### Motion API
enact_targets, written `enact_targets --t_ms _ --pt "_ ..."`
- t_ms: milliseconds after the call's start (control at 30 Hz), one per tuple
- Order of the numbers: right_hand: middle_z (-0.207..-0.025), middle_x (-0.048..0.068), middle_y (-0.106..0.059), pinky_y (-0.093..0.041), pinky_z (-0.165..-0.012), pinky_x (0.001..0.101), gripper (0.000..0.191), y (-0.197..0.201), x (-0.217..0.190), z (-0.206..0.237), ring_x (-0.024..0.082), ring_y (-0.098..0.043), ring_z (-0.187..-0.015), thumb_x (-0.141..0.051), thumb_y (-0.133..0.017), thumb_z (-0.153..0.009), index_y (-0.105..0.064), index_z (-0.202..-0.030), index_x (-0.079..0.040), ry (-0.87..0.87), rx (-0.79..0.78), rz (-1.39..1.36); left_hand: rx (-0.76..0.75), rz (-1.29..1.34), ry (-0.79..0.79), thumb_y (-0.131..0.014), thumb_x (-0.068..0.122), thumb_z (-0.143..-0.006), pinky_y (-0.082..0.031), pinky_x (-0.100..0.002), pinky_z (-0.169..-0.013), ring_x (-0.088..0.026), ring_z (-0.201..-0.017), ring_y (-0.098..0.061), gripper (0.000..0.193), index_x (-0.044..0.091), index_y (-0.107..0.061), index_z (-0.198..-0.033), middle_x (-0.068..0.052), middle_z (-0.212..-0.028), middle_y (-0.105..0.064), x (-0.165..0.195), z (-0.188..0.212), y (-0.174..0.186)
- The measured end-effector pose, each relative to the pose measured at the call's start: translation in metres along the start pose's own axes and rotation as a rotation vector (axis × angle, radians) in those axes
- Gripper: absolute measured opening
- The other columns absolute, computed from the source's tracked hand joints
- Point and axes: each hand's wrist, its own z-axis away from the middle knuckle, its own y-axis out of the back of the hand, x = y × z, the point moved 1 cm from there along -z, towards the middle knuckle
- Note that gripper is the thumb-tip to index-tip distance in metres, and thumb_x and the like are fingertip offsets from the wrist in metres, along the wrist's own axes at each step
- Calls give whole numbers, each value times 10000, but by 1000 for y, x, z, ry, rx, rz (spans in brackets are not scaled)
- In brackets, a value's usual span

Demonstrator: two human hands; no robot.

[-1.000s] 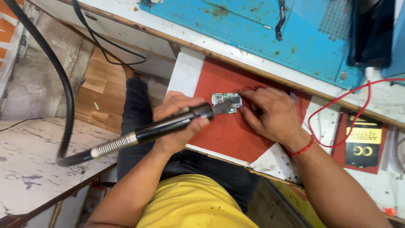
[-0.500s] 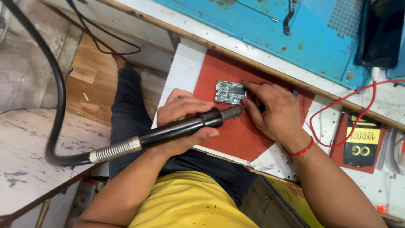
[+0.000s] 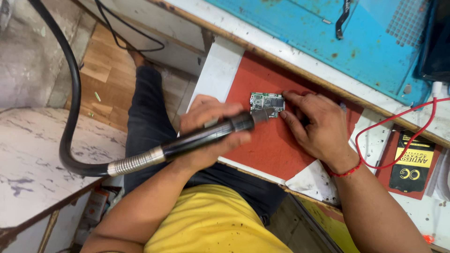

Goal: The person uses a hot air gun to apply heat to a small green circuit board placed on a red mat. They hold the board steady with their right hand while directing the hot air nozzle with their left hand, focusing on specific components on the board's surface.

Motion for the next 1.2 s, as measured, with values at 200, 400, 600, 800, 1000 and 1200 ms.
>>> enact_targets --t_ms 200,400,600,800,1000,1200 --pt "-830 89 -635 -488 -678 396 323 1 1 1 268 -602 -735 -127 -783 -901 -706 -1206 -57 13 -10 -4 23 -3 -14 -909 362 -841 -545 -283 -861 -164 -950 -650 482 85 -704 -1179 -39 -1097 -757 1 -2 -3" --pt "-847 92 -639 -486 -685 394 328 1 1 1 271 -604 -747 -114 -783 -901 -708 -1214 -53 35 -20 8 -3 37 -32 -905 348 -838 -545 -295 -882 -166 -948 -654 470 74 -716 -1170 -50 -1048 -754 4 -1 -1" --pt "-844 93 -639 -487 -693 394 311 1 1 2 266 -606 -751 -118 -783 -915 -707 -1209 -52 19 -30 2 -34 59 -38 -903 374 -816 -538 -283 -891 -144 -953 -676 497 72 -714 -1163 -56 -1076 -754 5 -1 -2" --pt "-879 98 -660 -502 -721 395 313 1 1 2 277 -621 -782 -124 -778 -918 -706 -1214 -50 36 -22 -1 -46 24 -44 -907 368 -835 -548 -286 -953 -159 -1034 -668 473 69 -718 -1149 -56 -1096 -763 3 -1 -3" --pt "-884 104 -663 -503 -720 399 316 1 1 2 284 -626 -788 -120 -777 -908 -704 -1207 -50 30 -27 10 -37 54 -16 -903 363 -831 -551 -287 -904 -149 -989 -661 484 79 -717 -1176 -54 -1085 -768 1 -1 -4" --pt "-845 107 -652 -492 -694 408 318 1 1 1 287 -616 -755 -125 -779 -900 -710 -1201 -49 2 -44 4 15 77 -16 -902 352 -873 -554 -270 -906 -131 -958 -685 464 89 -712 -1205 -36 -1044 -764 3 -1 -1"
